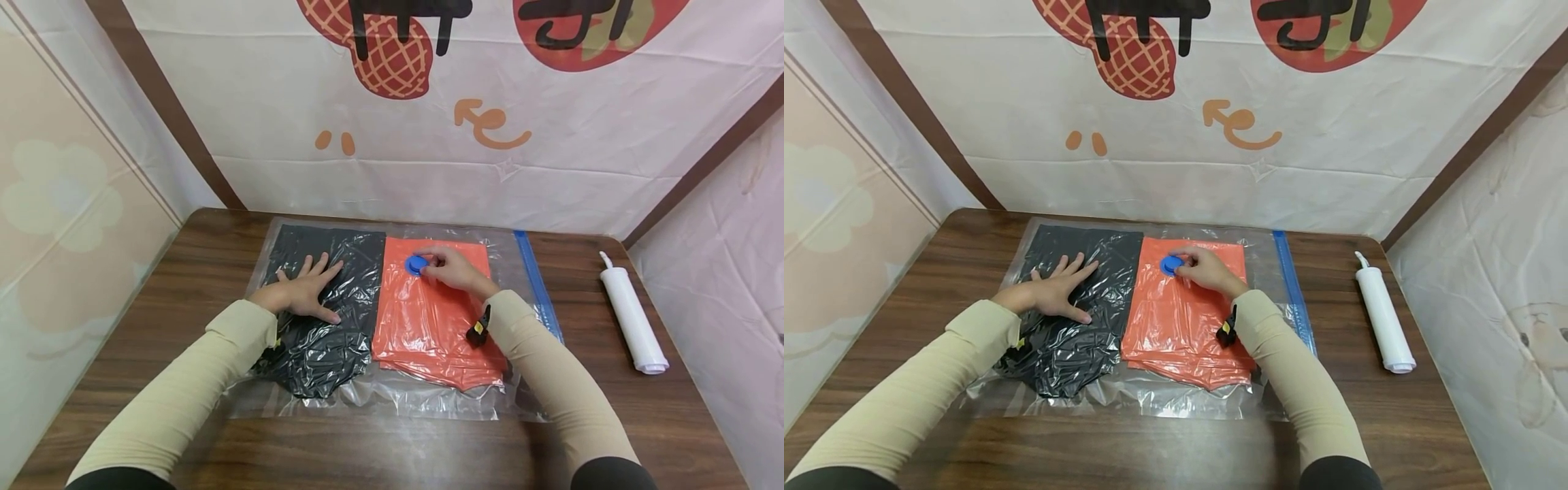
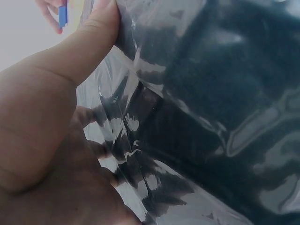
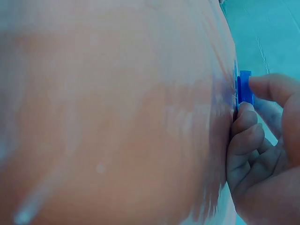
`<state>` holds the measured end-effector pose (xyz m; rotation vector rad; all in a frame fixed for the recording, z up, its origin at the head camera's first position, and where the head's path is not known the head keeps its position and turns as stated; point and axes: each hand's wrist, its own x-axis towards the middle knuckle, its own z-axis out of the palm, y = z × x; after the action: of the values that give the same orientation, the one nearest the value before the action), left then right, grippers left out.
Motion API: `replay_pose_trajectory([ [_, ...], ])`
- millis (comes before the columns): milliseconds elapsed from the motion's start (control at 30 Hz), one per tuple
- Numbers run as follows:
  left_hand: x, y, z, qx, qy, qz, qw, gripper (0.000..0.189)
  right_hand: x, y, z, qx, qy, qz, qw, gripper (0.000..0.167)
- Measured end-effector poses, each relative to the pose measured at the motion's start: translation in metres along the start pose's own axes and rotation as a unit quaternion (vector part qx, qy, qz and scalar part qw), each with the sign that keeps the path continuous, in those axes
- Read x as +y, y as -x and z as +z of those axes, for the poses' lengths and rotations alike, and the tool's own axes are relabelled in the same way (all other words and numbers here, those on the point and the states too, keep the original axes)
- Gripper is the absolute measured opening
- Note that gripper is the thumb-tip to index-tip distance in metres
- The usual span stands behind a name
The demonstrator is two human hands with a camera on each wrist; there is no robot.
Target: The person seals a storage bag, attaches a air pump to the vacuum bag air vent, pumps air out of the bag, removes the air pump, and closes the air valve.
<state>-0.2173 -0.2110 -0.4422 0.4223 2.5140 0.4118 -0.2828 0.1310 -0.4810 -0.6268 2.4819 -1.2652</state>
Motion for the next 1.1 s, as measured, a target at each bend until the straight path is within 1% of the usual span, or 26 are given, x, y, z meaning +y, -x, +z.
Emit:
replay_pose_trajectory([
  [100, -0.0002, 0.0004, -0.0004, 0.0, 0.006, 0.001, 1.0, 0.121, 0.0002, -0.0001, 0.0006, 0.003, -0.001, 0.01, 0.9999, 0.04],
  [200, 0.0003, 0.0004, -0.0007, 0.0, 0.006, 0.001, 1.0, 0.121, -0.0018, 0.0001, 0.001, 0.009, 0.005, 0.029, 0.9995, 0.037],
  [300, 0.0004, 0.0, -0.0004, 0.002, -0.002, 0.001, 1.0, 0.121, -0.0031, 0.0001, 0.0003, 0.011, 0.019, 0.036, 0.9991, 0.041],
  [467, -0.0006, -0.0009, 0.0011, 0.0, -0.009, -0.003, 1.0, 0.12, -0.0027, 0.0005, -0.0023, -0.008, 0.018, 0.008, 0.9998, 0.048],
  [567, -0.0001, -0.0004, 0.0013, -0.001, -0.006, -0.001, 1.0, 0.121, -0.001, 0.0005, -0.0029, -0.017, -0.001, 0.0, 0.9998, 0.046],
  [667, 0.0004, -0.0002, 0.0014, -0.001, -0.003, -0.001, 1.0, 0.121, 0.0003, 0.0002, -0.0022, -0.016, -0.006, 0.005, 0.9998, 0.041],
  [800, -0.0004, -0.0011, 0.0024, -0.001, -0.006, -0.003, 1.0, 0.121, 0.0003, -0.0015, -0.0001, -0.005, 0.021, 0.025, 0.9995, 0.038],
  [867, -0.0007, -0.0016, 0.0022, -0.001, -0.009, -0.004, 1.0, 0.12, -0.0006, -0.0026, 0.0008, -0.002, 0.033, 0.038, 0.9987, 0.038],
  [933, -0.0009, -0.0021, 0.0021, 0.0, -0.01, -0.004, 0.9999, 0.12, -0.0018, -0.0032, 0.0009, -0.001, 0.039, 0.045, 0.9982, 0.042],
  [1000, -0.0011, -0.0025, 0.0018, 0.0, -0.011, -0.004, 0.9999, 0.12, -0.0022, -0.0035, 0.0004, -0.005, 0.039, 0.041, 0.9984, 0.047],
  [1100, -0.0014, -0.0028, 0.0021, 0.0, -0.011, -0.005, 0.9999, 0.12, -0.0008, -0.0034, -0.0013, -0.014, 0.031, 0.018, 0.9993, 0.053],
])
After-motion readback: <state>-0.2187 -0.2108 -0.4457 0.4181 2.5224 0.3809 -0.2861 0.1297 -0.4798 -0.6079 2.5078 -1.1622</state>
